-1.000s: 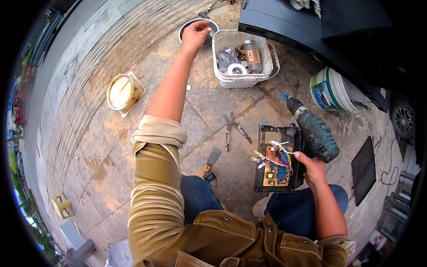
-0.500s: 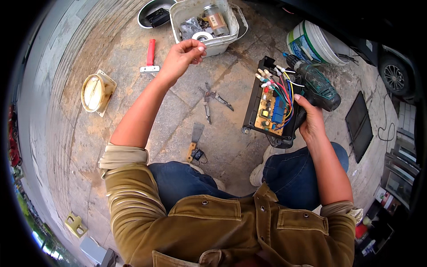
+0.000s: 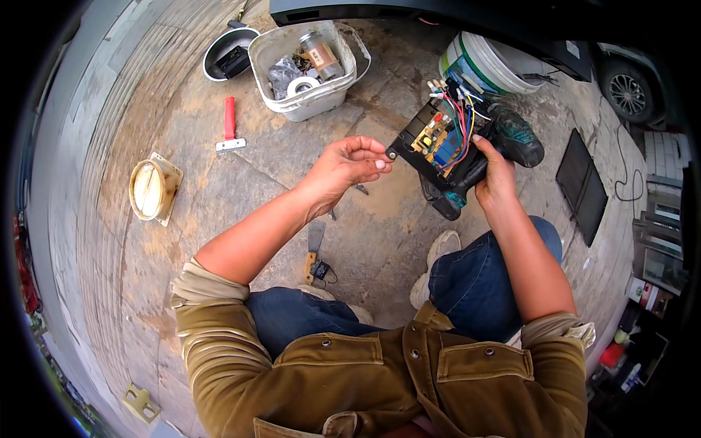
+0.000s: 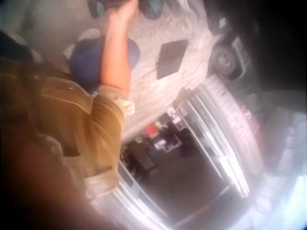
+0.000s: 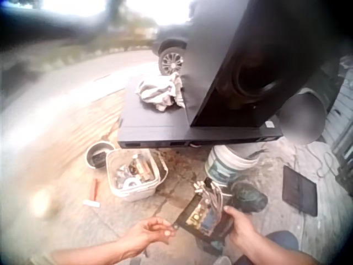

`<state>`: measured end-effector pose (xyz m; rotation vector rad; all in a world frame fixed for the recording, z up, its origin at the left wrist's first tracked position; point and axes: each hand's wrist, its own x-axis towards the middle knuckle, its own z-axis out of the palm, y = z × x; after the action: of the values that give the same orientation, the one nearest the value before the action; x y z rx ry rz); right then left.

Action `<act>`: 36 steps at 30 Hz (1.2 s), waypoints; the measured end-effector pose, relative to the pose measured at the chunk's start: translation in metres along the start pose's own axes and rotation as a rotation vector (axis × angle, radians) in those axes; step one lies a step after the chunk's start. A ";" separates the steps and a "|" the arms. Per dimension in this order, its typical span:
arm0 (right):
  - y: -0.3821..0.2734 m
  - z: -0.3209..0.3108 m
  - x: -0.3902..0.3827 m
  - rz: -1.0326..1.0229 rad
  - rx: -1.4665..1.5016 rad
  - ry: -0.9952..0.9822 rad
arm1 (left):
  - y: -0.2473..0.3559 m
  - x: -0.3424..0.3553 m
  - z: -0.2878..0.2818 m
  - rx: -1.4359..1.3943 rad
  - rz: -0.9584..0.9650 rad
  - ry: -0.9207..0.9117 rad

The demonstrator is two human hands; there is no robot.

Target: The person repairs an electrical box by stripping wires with pliers and securing connections with a cordless drill. They handle multiple colored wires, organize them inside the box, and use a cloth to wipe their hands at the end.

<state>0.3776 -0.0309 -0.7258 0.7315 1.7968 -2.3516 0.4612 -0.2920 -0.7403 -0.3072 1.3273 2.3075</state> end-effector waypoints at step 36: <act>-0.005 0.020 -0.025 0.040 -0.085 -0.039 | 0.172 0.031 -0.240 0.456 0.527 1.053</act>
<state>0.3917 -0.0531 -0.7072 0.6993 1.8356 -2.2339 0.3419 -0.5635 -0.7451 -1.2462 2.6345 2.1414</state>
